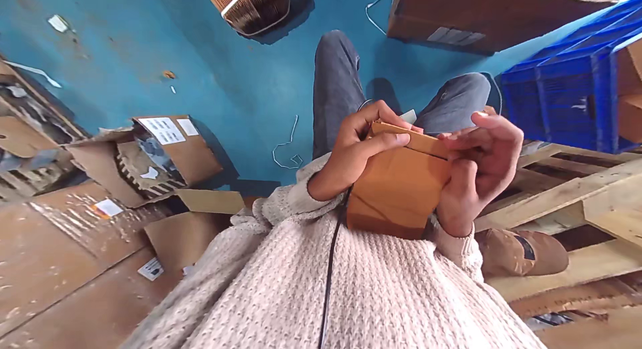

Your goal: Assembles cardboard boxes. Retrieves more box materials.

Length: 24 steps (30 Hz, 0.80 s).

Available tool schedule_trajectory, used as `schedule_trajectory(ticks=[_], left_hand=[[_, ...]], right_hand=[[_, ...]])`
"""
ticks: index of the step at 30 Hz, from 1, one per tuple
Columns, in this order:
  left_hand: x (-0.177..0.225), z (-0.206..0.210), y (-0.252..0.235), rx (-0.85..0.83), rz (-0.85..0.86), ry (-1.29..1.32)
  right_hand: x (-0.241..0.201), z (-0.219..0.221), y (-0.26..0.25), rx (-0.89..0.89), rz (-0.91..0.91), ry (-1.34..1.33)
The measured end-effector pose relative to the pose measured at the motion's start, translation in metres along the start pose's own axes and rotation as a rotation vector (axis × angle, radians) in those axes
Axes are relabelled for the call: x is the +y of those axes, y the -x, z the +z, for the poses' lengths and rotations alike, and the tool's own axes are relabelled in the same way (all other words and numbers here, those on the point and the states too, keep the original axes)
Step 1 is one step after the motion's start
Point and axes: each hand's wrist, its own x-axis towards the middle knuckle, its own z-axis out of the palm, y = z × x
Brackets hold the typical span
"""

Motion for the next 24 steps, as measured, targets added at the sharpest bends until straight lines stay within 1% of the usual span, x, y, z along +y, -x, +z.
schedule_trajectory(ticks=[3, 5, 7, 9, 11, 13, 15, 16, 19, 24], left_hand=[[-0.005, -0.005, 0.001, -0.118, 0.049, -0.026], [-0.01, -0.01, 0.002, -0.188, 0.066, -0.059], [-0.013, -0.012, 0.003, -0.212, 0.059, -0.09], [-0.014, -0.013, 0.004, -0.206, 0.058, -0.112], [-0.015, -0.013, 0.004, -0.16, 0.073, -0.131], [-0.015, -0.015, 0.002, -0.083, 0.09, -0.124], [-0.011, -0.015, -0.001, -0.021, 0.086, -0.123], [-0.009, -0.014, -0.003, -0.012, 0.082, -0.112], [-0.006, -0.007, -0.009, -0.032, 0.113, -0.08], [0.006, 0.003, -0.016, -0.038, 0.146, -0.157]], right_hand=[[0.002, 0.003, 0.007, 0.065, -0.007, -0.029], [0.008, 0.003, 0.012, 0.103, 0.021, -0.106], [0.013, 0.003, 0.015, 0.159, 0.067, -0.194], [0.016, 0.004, 0.015, 0.193, 0.088, -0.222], [0.018, 0.002, 0.013, 0.141, 0.102, -0.246], [0.018, -0.002, 0.008, 0.008, 0.109, -0.295], [0.019, -0.003, 0.004, -0.102, 0.07, -0.301], [0.02, -0.002, 0.002, -0.133, 0.03, -0.259], [0.02, 0.0, 0.0, -0.144, -0.094, -0.123], [0.013, -0.004, -0.008, -0.081, -0.134, -0.159]])
